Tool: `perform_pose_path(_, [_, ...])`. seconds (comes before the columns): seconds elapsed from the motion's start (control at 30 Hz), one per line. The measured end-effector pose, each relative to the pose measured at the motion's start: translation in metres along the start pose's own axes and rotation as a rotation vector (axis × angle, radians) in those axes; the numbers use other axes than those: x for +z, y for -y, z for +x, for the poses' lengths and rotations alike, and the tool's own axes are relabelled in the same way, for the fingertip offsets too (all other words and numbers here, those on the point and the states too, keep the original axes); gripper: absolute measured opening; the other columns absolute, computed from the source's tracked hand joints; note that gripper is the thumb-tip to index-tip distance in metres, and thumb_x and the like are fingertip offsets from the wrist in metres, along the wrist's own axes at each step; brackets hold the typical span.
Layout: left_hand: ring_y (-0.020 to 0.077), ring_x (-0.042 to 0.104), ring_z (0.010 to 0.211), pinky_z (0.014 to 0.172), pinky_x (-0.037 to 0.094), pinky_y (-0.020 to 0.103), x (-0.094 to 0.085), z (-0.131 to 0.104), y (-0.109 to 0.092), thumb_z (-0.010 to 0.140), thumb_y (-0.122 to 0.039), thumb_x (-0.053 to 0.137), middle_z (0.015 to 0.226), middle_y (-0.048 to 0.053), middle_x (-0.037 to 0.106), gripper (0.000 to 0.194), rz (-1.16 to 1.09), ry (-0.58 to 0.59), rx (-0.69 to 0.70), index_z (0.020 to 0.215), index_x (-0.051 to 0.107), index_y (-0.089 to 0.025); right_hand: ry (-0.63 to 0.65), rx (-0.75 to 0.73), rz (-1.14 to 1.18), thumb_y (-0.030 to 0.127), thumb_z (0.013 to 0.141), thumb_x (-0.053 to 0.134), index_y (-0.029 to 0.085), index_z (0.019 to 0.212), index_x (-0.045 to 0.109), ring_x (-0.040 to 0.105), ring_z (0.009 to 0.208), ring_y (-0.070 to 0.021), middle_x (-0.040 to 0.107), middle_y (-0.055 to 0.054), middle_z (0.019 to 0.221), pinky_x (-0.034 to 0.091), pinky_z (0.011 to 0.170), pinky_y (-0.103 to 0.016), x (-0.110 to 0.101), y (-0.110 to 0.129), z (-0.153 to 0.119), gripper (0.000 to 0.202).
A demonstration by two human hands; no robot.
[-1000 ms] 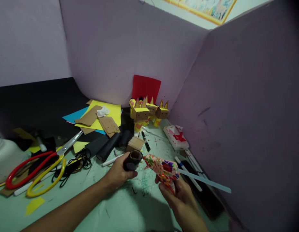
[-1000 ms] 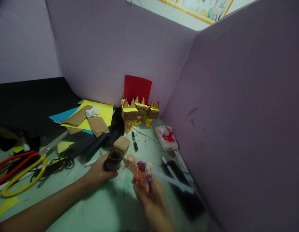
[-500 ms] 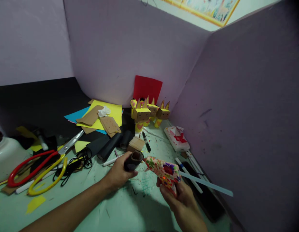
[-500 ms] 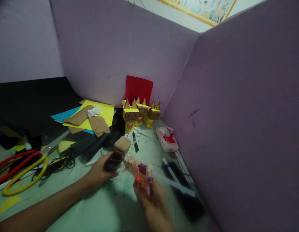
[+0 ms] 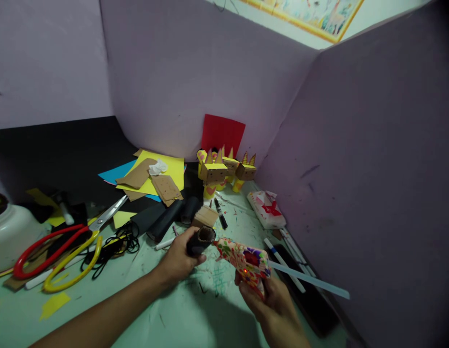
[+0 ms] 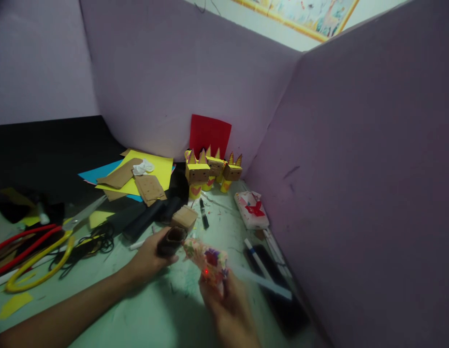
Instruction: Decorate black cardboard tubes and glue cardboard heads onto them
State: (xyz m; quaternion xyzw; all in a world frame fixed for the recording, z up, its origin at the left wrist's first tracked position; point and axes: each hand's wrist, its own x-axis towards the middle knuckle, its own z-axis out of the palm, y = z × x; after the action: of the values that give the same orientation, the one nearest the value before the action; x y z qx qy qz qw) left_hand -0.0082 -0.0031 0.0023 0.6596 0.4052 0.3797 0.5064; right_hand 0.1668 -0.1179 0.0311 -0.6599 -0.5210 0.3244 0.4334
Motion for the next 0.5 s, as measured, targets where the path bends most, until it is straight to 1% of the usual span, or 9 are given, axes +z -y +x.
perform_pose_path(0.13, [0.0202, 0.055, 0.084, 0.079, 0.041, 0.031, 0.000, 0.000, 0.000, 0.057, -0.009, 0.061, 0.088, 0.002, 0.064, 0.038, 0.033, 0.001, 0.003, 0.093, 0.057, -0.017, -0.060, 0.051, 0.038, 0.047, 0.073, 0.061, 0.016, 0.091, 0.071, 0.060, 0.070, -0.0217, 0.065, -0.006, 0.071, 0.049, 0.065, -0.028, 0.004, 0.001, -0.002, 0.037])
perform_pose_path(0.2, [0.0204, 0.056, 0.087, 0.080, 0.040, 0.031, 0.000, -0.001, 0.000, 0.057, -0.008, 0.060, 0.090, 0.001, 0.065, 0.038, 0.051, 0.001, 0.005, 0.094, 0.057, -0.017, -0.086, 0.067, 0.073, 0.048, 0.072, 0.062, 0.016, 0.088, 0.071, 0.061, 0.073, -0.0228, 0.066, -0.006, 0.073, 0.049, 0.067, -0.028, 0.007, 0.002, -0.003, 0.037])
perform_pose_path(0.37, [0.0204, 0.057, 0.088, 0.080, 0.041, 0.031, 0.001, -0.002, 0.000, 0.058, -0.007, 0.059, 0.093, 0.003, 0.065, 0.038, 0.061, 0.000, 0.012, 0.095, 0.056, -0.016, -0.090, 0.052, 0.134, 0.050, 0.070, 0.065, 0.017, 0.083, 0.071, 0.062, 0.072, -0.0229, 0.067, -0.007, 0.072, 0.050, 0.065, -0.028, 0.010, 0.004, -0.005, 0.036])
perform_pose_path(0.5, [0.0205, 0.057, 0.088, 0.080, 0.041, 0.031, 0.001, -0.002, 0.002, 0.060, -0.007, 0.058, 0.093, 0.004, 0.065, 0.036, 0.079, -0.013, 0.023, 0.095, 0.055, -0.016, -0.152, 0.062, 0.135, 0.056, 0.066, 0.066, 0.017, 0.076, 0.070, 0.063, 0.072, -0.0236, 0.068, -0.008, 0.075, 0.051, 0.065, -0.028, 0.014, 0.001, -0.006, 0.040])
